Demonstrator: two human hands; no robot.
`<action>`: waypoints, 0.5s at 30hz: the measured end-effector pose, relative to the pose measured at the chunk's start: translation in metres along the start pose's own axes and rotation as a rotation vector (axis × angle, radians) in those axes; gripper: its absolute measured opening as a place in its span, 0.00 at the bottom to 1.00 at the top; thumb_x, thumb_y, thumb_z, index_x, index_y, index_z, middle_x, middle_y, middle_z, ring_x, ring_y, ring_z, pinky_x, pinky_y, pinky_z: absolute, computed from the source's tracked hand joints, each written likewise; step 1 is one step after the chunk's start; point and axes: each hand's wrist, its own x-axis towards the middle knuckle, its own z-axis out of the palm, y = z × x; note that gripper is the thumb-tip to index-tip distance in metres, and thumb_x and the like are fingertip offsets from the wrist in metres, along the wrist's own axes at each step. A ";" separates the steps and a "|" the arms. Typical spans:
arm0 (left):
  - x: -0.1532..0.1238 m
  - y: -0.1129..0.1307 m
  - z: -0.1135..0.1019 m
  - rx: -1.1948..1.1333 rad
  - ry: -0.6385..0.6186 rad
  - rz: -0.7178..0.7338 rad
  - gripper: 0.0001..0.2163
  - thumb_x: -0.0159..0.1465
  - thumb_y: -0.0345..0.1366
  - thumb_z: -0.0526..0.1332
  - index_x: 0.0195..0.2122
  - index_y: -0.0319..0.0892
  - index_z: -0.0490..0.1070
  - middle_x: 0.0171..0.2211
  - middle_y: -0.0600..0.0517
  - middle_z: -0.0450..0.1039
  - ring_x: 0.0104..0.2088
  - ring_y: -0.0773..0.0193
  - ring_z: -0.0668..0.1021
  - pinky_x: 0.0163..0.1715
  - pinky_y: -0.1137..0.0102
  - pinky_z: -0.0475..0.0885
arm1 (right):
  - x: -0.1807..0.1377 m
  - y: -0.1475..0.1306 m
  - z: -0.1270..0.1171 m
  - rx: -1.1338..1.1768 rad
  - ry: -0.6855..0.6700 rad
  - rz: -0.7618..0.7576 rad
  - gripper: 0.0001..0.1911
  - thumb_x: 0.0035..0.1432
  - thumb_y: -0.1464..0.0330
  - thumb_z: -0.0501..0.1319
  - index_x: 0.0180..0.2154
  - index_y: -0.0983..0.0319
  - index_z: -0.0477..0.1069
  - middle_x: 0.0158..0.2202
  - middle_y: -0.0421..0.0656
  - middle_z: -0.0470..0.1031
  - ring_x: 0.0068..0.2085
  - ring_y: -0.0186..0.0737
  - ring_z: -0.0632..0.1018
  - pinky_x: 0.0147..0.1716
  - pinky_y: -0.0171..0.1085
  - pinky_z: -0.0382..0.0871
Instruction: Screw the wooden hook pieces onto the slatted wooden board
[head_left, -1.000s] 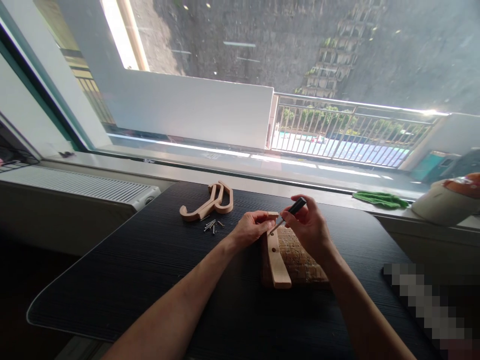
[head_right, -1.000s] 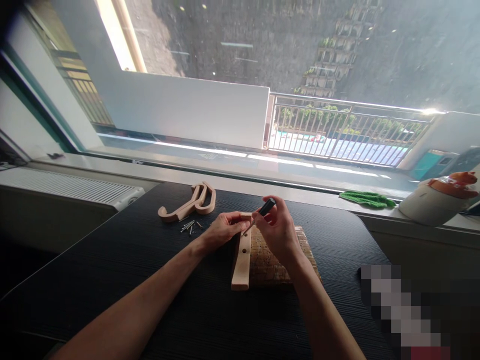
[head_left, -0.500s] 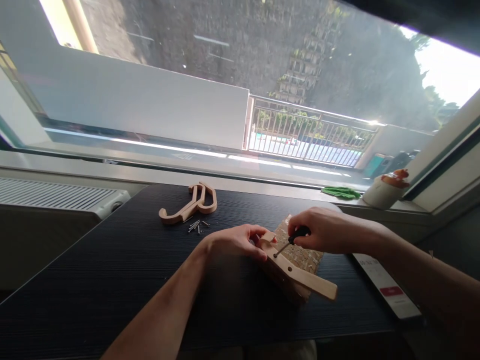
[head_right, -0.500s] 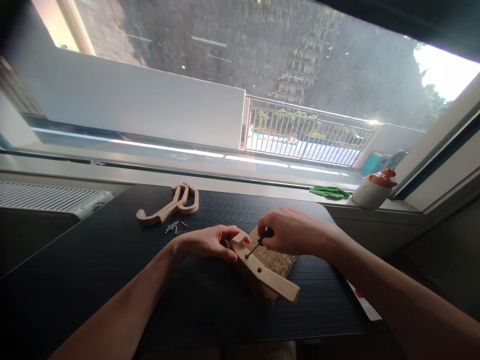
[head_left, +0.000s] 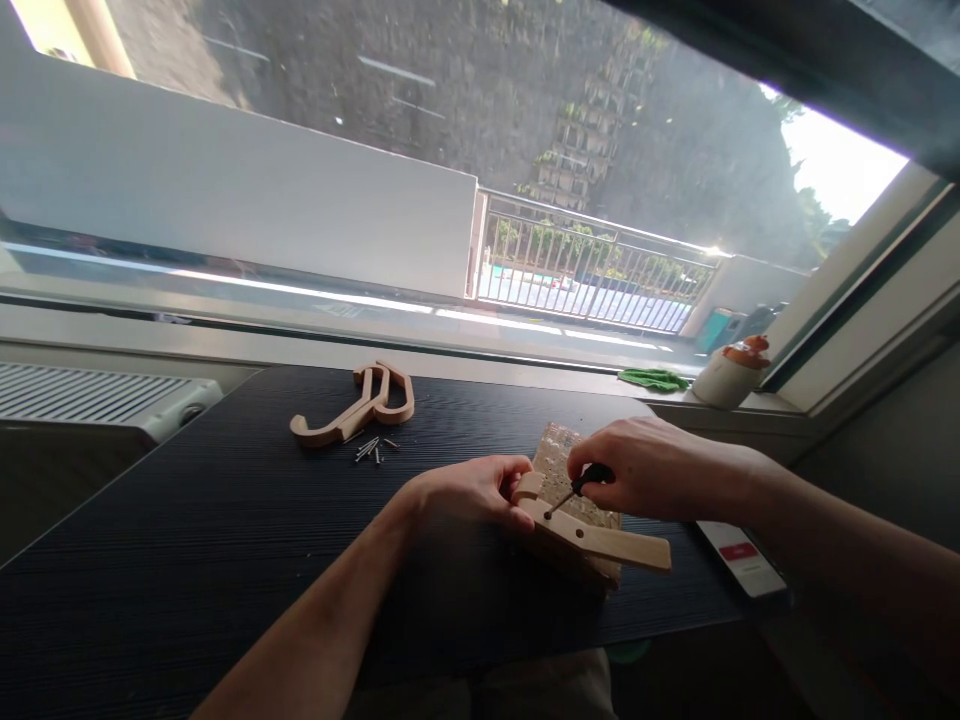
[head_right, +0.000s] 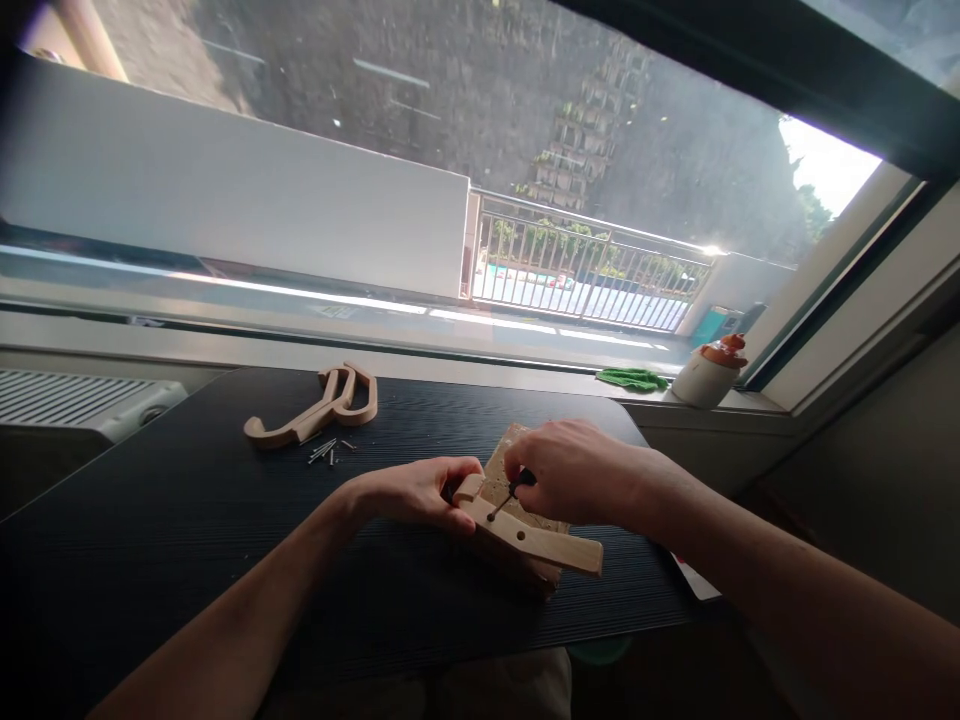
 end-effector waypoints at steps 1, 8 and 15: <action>0.000 0.000 0.000 0.011 0.006 -0.002 0.21 0.44 0.40 0.68 0.35 0.40 0.62 0.27 0.58 0.61 0.27 0.72 0.66 0.23 0.78 0.60 | 0.000 -0.001 0.000 0.000 -0.003 -0.004 0.11 0.52 0.66 0.53 0.35 0.55 0.73 0.28 0.38 0.74 0.29 0.35 0.70 0.28 0.34 0.53; 0.002 0.000 0.003 -0.069 -0.032 0.034 0.20 0.45 0.40 0.67 0.37 0.41 0.62 0.27 0.58 0.60 0.27 0.71 0.66 0.26 0.77 0.61 | 0.000 -0.007 -0.002 -0.009 -0.010 -0.023 0.10 0.52 0.67 0.53 0.34 0.56 0.71 0.30 0.39 0.73 0.30 0.35 0.70 0.27 0.33 0.51; 0.003 0.002 0.004 -0.032 -0.018 0.036 0.19 0.45 0.41 0.67 0.32 0.40 0.61 0.26 0.58 0.59 0.27 0.72 0.64 0.25 0.77 0.60 | 0.002 -0.008 0.001 -0.076 0.019 -0.031 0.09 0.52 0.68 0.55 0.35 0.57 0.70 0.31 0.40 0.73 0.31 0.36 0.71 0.27 0.33 0.51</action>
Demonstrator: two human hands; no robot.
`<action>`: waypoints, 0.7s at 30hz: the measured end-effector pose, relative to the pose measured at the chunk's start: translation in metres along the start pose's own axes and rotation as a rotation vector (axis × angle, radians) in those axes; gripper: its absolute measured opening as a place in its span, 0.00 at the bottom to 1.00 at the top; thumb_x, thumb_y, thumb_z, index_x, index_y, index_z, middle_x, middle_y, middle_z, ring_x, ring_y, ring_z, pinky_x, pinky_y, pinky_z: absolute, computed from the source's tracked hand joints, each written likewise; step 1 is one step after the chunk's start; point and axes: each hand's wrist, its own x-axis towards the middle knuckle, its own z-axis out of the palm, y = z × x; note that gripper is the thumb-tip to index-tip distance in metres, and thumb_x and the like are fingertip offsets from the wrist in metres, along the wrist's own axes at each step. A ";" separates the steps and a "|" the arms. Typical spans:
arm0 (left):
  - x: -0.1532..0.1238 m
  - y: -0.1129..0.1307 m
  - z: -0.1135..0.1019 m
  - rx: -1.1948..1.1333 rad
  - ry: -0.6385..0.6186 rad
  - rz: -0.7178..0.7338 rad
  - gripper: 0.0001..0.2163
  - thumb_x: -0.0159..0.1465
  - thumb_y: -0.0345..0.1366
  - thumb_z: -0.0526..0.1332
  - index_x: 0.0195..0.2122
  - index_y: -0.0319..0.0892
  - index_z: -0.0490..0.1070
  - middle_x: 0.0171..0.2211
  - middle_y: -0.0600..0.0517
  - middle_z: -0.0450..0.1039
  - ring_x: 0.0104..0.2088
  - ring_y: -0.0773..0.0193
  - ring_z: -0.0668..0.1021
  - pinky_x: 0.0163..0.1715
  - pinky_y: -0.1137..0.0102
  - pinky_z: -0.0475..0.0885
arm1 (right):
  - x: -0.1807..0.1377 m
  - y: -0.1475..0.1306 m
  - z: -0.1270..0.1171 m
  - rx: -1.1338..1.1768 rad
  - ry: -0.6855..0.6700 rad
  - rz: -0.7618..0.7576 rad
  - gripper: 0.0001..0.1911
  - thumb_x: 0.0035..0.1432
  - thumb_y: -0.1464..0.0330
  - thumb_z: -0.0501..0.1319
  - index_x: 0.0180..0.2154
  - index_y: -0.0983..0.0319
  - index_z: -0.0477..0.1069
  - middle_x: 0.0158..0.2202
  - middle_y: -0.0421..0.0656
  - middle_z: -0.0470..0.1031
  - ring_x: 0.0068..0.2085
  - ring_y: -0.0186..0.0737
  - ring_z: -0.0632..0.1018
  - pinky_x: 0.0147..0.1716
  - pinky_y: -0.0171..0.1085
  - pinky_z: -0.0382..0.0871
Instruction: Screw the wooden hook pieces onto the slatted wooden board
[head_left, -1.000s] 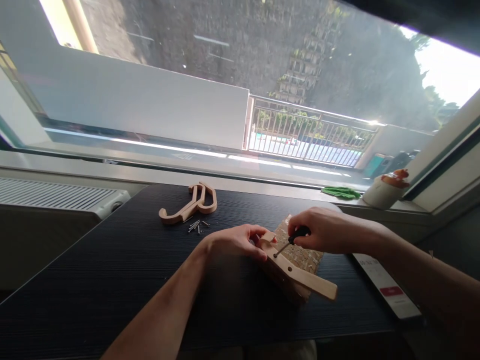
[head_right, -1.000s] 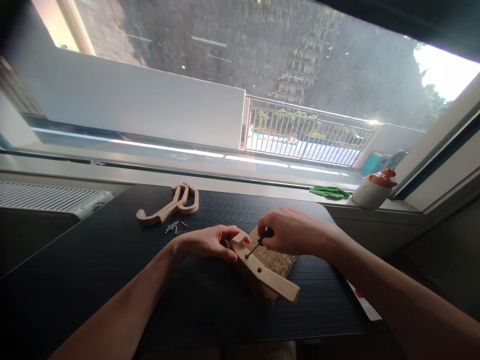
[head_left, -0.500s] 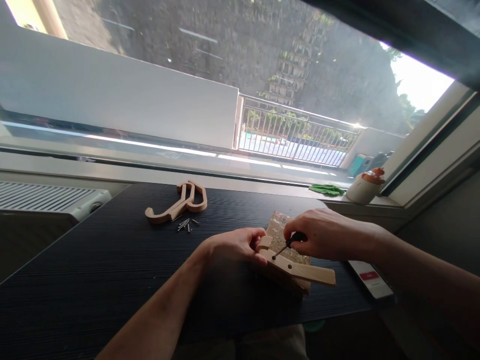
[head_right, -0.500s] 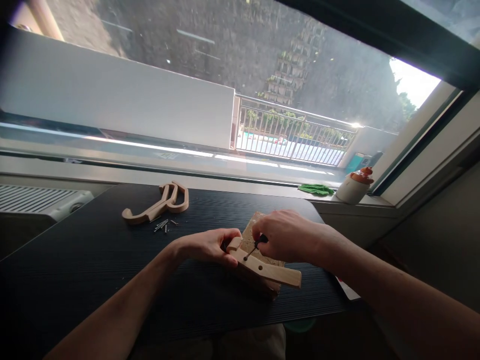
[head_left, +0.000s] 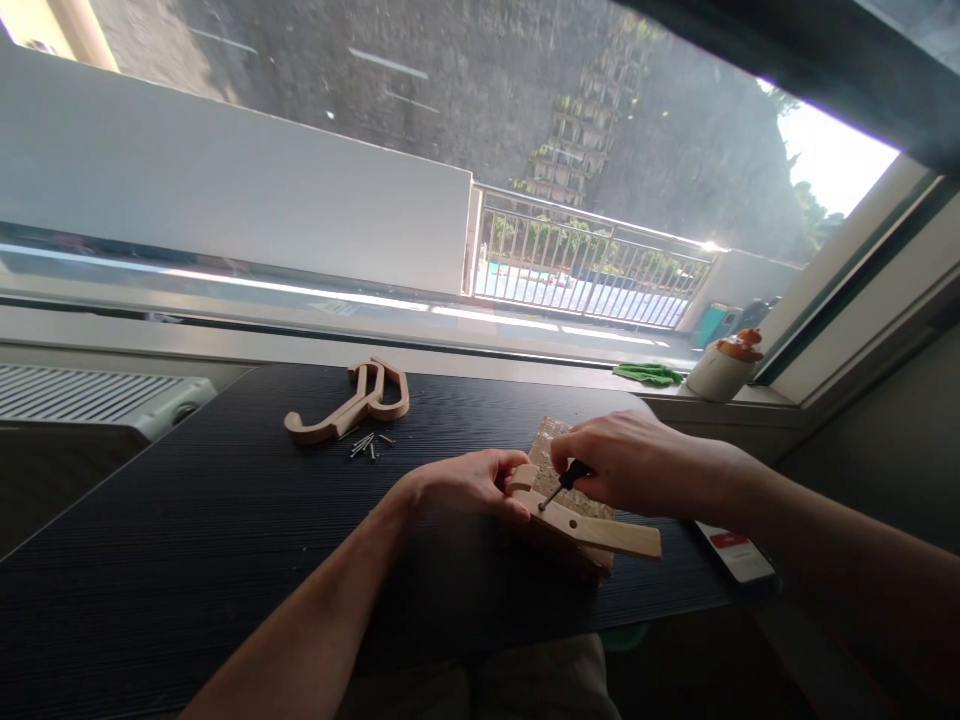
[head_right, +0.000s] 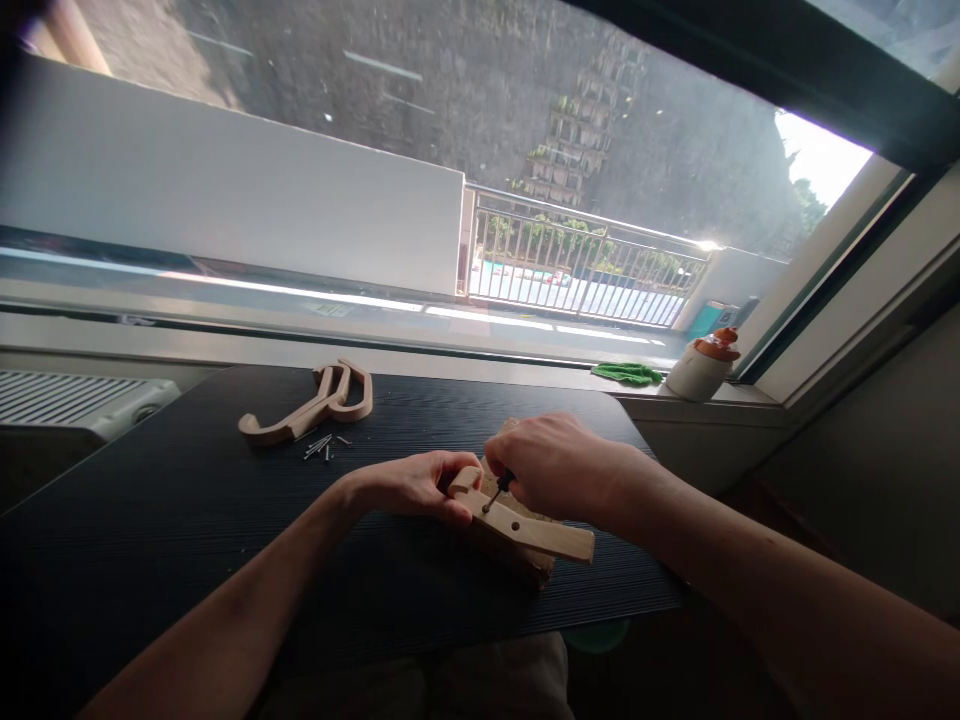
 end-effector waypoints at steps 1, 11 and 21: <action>0.000 0.000 0.000 0.002 0.002 0.000 0.19 0.45 0.41 0.67 0.33 0.40 0.61 0.26 0.58 0.59 0.27 0.72 0.64 0.25 0.77 0.60 | 0.000 -0.002 -0.001 -0.011 -0.005 0.000 0.08 0.52 0.68 0.55 0.34 0.57 0.70 0.31 0.40 0.73 0.31 0.36 0.71 0.26 0.33 0.51; 0.000 -0.003 -0.002 0.154 0.034 0.003 0.23 0.46 0.44 0.66 0.40 0.40 0.63 0.30 0.56 0.63 0.30 0.69 0.68 0.29 0.75 0.62 | 0.006 -0.017 -0.014 -0.029 -0.039 -0.076 0.09 0.51 0.75 0.55 0.34 0.62 0.71 0.34 0.44 0.70 0.30 0.33 0.70 0.26 0.32 0.53; 0.005 0.008 0.009 0.229 0.225 0.207 0.12 0.50 0.40 0.63 0.28 0.38 0.63 0.30 0.54 0.62 0.31 0.68 0.66 0.31 0.74 0.63 | 0.016 0.009 -0.002 -0.046 0.009 -0.103 0.10 0.54 0.74 0.54 0.36 0.61 0.71 0.36 0.43 0.69 0.31 0.32 0.69 0.25 0.32 0.51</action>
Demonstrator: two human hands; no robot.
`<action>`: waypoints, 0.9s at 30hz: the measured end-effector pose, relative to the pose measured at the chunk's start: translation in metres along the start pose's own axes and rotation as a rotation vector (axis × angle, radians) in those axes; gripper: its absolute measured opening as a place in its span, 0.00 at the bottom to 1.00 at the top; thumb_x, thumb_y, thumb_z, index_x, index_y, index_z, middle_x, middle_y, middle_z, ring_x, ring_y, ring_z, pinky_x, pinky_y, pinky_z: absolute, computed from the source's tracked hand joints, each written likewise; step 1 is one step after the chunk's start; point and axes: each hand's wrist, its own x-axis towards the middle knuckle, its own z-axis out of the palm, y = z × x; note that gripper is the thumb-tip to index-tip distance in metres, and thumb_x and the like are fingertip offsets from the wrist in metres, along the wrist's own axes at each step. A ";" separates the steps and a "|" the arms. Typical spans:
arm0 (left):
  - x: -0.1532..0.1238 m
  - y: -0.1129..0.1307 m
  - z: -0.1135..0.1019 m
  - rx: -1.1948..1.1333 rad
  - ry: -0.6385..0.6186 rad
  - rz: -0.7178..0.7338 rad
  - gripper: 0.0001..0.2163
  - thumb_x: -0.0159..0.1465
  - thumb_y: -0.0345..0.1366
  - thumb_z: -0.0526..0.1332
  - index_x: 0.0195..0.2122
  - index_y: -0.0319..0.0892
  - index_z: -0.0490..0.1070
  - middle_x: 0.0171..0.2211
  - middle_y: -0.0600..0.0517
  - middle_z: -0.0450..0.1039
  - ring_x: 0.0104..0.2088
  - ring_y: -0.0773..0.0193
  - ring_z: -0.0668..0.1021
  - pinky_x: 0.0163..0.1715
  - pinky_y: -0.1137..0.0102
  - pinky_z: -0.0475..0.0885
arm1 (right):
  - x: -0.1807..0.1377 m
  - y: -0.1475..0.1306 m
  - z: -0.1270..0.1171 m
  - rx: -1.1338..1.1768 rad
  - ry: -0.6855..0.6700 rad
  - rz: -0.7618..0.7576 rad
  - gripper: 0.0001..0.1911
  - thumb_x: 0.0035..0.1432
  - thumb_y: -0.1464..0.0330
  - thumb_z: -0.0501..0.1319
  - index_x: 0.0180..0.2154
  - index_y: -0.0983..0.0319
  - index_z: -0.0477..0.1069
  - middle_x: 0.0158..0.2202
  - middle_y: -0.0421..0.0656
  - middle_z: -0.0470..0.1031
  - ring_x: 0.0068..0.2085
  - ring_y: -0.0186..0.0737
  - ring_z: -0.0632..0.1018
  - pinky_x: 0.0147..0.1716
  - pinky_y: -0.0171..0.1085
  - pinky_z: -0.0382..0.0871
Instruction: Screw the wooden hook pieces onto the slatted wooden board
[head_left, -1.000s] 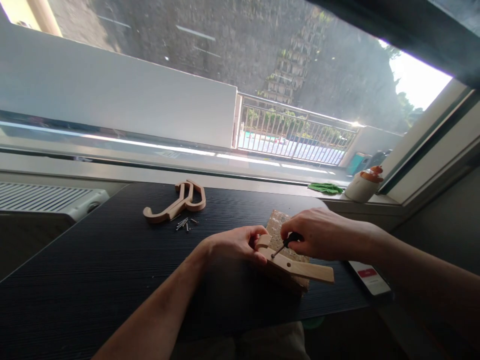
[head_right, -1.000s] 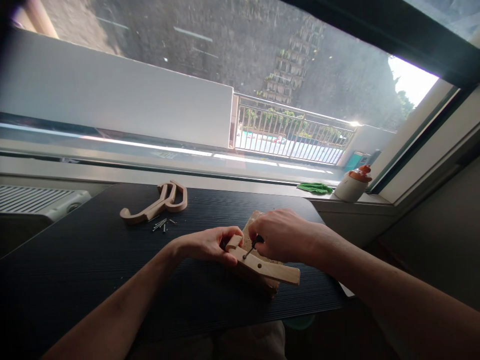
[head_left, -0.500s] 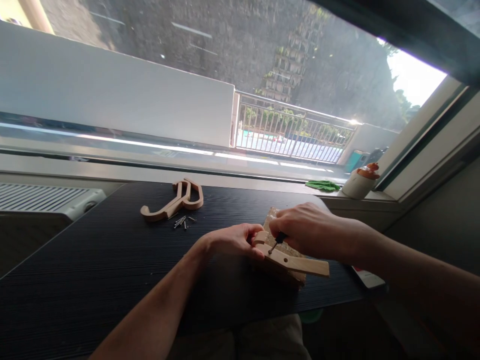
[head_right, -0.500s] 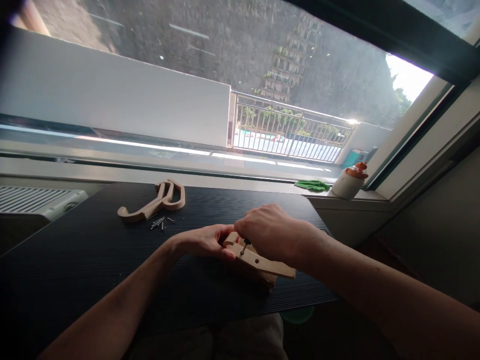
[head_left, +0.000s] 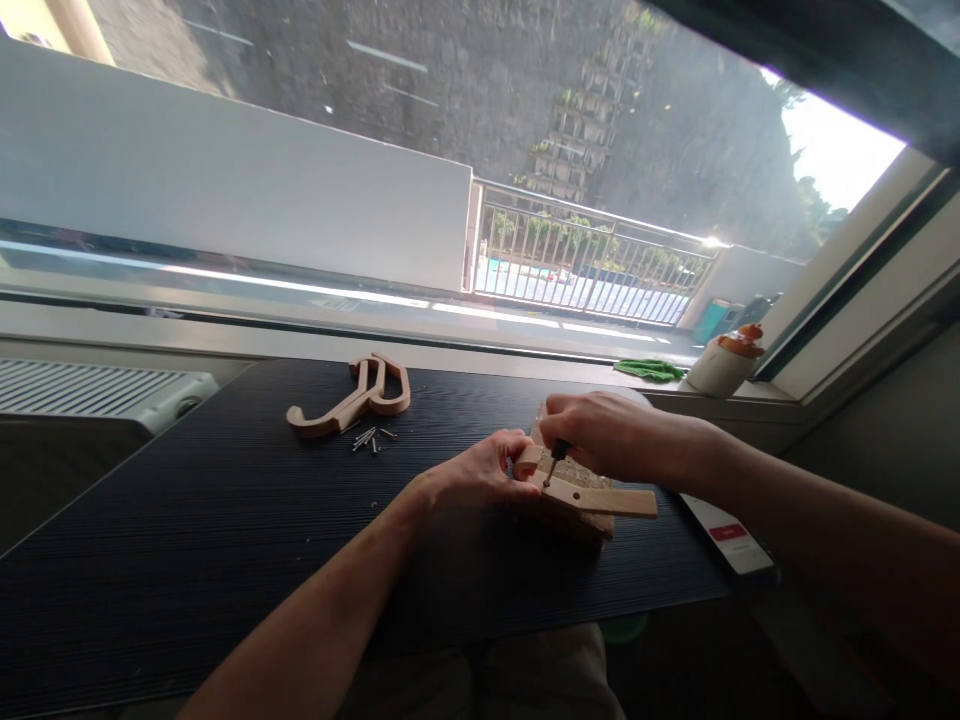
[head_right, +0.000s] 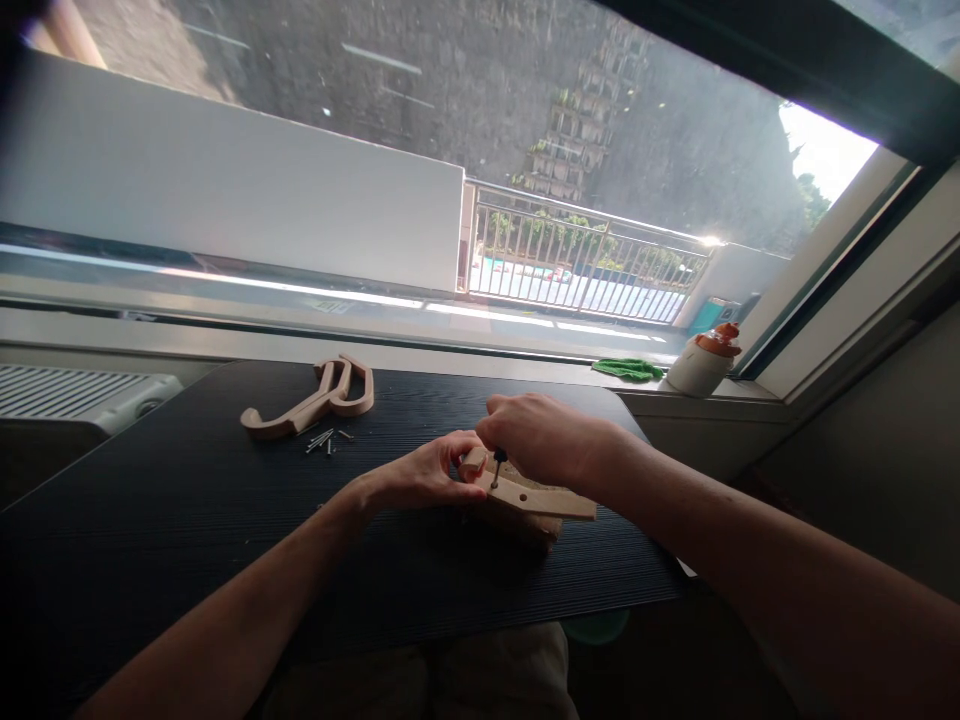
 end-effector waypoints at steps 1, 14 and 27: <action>0.000 -0.001 0.001 -0.012 0.019 -0.009 0.11 0.50 0.39 0.62 0.28 0.39 0.62 0.29 0.55 0.61 0.29 0.70 0.65 0.28 0.75 0.62 | 0.001 0.002 0.000 -0.003 0.010 -0.007 0.10 0.53 0.75 0.54 0.37 0.61 0.71 0.37 0.43 0.69 0.32 0.33 0.69 0.26 0.32 0.52; 0.000 0.000 -0.005 0.297 0.137 0.082 0.12 0.46 0.40 0.66 0.31 0.41 0.71 0.43 0.50 0.64 0.46 0.60 0.65 0.48 0.68 0.60 | 0.002 0.004 -0.003 -0.019 0.007 0.023 0.11 0.54 0.73 0.54 0.38 0.58 0.70 0.38 0.42 0.69 0.32 0.33 0.71 0.28 0.31 0.55; 0.003 0.003 0.006 0.310 0.062 0.066 0.12 0.49 0.42 0.65 0.33 0.43 0.70 0.35 0.52 0.68 0.43 0.59 0.65 0.45 0.68 0.58 | 0.001 0.000 -0.004 -0.082 -0.065 0.032 0.10 0.53 0.72 0.55 0.35 0.58 0.73 0.33 0.42 0.73 0.32 0.36 0.72 0.26 0.32 0.53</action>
